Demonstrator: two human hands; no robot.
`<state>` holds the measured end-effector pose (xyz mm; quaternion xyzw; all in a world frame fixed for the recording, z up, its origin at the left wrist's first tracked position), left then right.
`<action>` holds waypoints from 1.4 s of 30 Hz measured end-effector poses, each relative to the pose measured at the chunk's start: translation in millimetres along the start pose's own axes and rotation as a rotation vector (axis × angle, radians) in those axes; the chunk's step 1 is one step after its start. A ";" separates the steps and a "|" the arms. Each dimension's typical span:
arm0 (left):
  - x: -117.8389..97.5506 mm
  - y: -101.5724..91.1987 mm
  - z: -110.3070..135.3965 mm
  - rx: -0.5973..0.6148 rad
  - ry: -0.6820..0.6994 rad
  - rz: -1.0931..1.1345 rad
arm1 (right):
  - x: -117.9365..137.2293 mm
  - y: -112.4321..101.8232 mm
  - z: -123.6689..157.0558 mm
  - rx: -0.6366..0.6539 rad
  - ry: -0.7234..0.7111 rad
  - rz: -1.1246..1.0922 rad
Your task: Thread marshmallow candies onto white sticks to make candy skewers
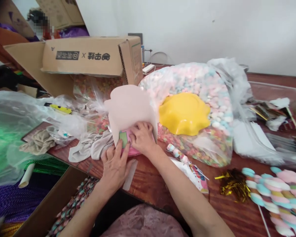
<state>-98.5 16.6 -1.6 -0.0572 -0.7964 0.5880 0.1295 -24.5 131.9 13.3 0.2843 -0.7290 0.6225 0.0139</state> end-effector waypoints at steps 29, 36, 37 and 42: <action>-40.1 -53.4 11.8 0.162 0.138 0.075 | -72.5 -98.3 94.6 -0.491 -0.028 -0.253; -68.7 -70.9 -16.5 0.114 0.296 0.270 | -145.8 -113.2 159.3 -0.283 0.320 0.273; -75.2 -68.1 -28.5 0.106 0.340 0.281 | -152.8 -108.1 165.7 -0.222 0.330 0.346; -82.6 -28.9 -81.3 0.173 0.266 0.237 | -172.3 -88.6 174.6 -0.054 0.400 0.554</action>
Point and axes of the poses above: each hand's wrist, its own z-axis away from the middle knuckle, its own y-axis out of the palm, x = y × z, the point moved 7 cm from there along -z, towards the middle knuckle, and after that the axes turned 15 degrees about y, right-handed, at the moved point
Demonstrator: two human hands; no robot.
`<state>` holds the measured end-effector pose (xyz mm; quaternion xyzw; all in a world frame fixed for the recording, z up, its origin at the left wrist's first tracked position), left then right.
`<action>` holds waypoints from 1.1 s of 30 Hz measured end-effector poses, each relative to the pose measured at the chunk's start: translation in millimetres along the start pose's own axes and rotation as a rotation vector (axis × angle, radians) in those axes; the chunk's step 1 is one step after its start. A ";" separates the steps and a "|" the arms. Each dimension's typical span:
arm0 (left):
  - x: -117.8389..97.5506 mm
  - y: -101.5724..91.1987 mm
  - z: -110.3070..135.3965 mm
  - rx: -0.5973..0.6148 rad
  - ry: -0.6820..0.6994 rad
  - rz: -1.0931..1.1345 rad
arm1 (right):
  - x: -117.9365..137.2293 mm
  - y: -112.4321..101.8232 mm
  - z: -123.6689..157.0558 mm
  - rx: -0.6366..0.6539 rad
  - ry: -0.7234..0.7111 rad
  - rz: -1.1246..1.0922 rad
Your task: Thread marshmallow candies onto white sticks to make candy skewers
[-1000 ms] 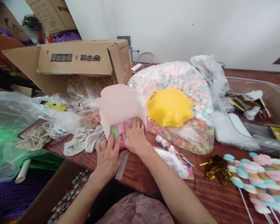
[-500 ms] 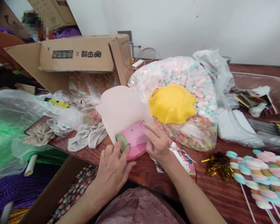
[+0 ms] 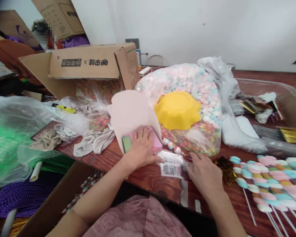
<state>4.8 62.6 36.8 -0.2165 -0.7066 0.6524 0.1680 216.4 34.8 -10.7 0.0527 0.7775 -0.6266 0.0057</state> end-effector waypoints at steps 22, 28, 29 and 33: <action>25.2 1.9 34.2 -0.108 -0.198 -0.004 | 49.3 -82.5 33.9 -0.205 -0.290 -0.982; 24.9 0.1 43.2 -0.200 -0.301 -0.057 | 146.8 -73.6 25.2 0.195 -0.364 -0.604; 25.7 -0.9 45.4 -0.233 -0.311 -0.068 | 153.7 -68.8 20.4 0.244 -0.338 -0.539; 29.0 -0.6 52.5 -0.336 -0.311 -0.109 | 165.5 -64.4 4.6 0.279 -0.272 -0.418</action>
Point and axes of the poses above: each hand's wrist, its own z-axis away from the middle knuckle, its own y-axis out of the palm, x = y × z, the point moved 7 cm from there along -z, towards the middle knuckle, and after that the axes turned 15 degrees about y, right-handed, at the moved point
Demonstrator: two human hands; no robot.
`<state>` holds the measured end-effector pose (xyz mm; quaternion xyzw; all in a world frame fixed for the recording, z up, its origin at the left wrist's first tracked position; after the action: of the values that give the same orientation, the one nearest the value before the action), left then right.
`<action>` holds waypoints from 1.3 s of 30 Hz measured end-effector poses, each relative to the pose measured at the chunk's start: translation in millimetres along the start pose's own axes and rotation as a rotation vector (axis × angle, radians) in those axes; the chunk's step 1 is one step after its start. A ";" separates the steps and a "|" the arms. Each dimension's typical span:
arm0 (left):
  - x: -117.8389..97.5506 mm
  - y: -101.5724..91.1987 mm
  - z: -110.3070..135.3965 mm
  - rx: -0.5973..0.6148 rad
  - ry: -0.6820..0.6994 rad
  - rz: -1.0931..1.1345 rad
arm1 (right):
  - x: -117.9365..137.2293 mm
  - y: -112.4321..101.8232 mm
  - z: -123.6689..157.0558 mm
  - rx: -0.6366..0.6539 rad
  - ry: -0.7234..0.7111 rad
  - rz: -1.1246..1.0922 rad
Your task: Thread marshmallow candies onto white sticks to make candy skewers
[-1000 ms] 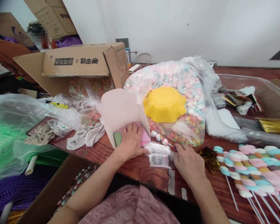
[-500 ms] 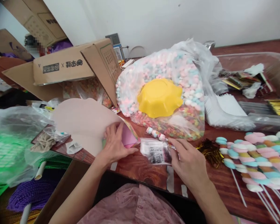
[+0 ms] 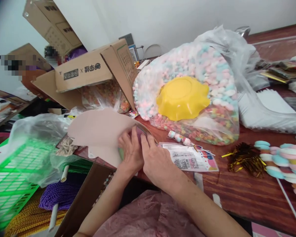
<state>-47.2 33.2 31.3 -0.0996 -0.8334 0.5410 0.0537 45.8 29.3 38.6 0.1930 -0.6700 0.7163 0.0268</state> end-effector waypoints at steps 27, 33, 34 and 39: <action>6.6 -17.9 19.8 -0.420 0.193 0.140 | 11.7 -11.2 4.3 0.079 -0.043 -0.400; 4.0 -26.1 20.9 -0.531 0.223 0.155 | 12.0 -16.0 0.3 0.173 -0.130 -0.542; 2.4 -28.2 21.0 -0.555 0.228 0.146 | 10.0 -18.7 -2.2 0.190 -0.150 -0.585; -4.0 -31.4 22.9 -0.615 0.262 0.132 | 0.6 -22.1 -10.5 0.323 -0.170 -0.731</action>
<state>-51.2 -0.4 50.6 -0.2338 -0.9352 0.2493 0.0926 49.3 41.5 59.5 0.4785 -0.4361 0.7371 0.1937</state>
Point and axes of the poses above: each hand's wrist, its own z-axis away from the middle knuckle, its own y-axis out of the palm, x = y × z, the point moved 7 cm from there along -z, towards the middle knuckle, and after that the axes turned 15 degrees about y, right-handed, at the moved point
